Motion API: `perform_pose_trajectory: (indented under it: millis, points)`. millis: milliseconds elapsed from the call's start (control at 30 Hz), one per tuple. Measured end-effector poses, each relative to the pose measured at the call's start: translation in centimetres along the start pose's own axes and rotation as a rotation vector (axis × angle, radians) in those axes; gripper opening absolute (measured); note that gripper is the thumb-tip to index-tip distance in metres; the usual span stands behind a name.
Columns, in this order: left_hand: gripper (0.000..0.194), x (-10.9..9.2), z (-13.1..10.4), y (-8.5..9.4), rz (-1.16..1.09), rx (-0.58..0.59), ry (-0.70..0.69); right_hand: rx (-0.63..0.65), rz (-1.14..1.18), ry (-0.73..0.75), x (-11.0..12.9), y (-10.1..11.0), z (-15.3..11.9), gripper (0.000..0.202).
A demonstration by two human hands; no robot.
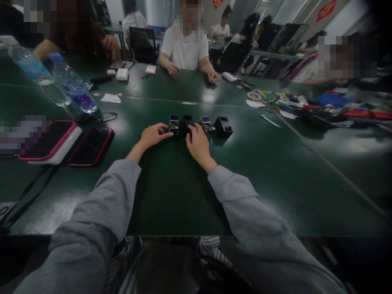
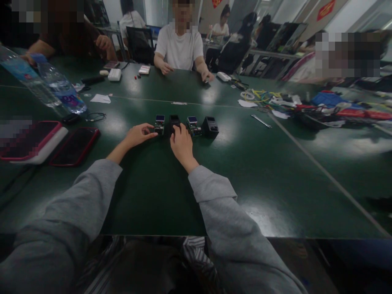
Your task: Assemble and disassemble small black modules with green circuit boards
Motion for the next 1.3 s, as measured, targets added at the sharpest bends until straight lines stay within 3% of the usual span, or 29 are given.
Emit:
perform_pose_trajectory:
  millis: [167,1100,1300]
  points:
    - [0.057,-0.13,-0.04,0.06,0.01,-0.015,0.002,0.015,-0.038,0.016,0.86,0.01,-0.35,0.045]
    - [0.058,-0.37,-0.08,0.03,0.023,0.024,-0.018,0.058,-0.002,0.047,0.82,0.03,-0.85,0.046]
    - [0.055,-0.67,-0.27,0.33,0.032,0.018,-0.009,-0.026,-0.049,0.073,0.14,0.66,-0.82,0.049]
Point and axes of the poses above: each hand's wrist, its own z-axis towards the middle knuckle, its own y-axis out of the back of the hand, x = y × z, the point moved 7 cm from there along z, towards the middle knuckle, and after that the axes turned 3 degrees about z, right-handed, at the moved point
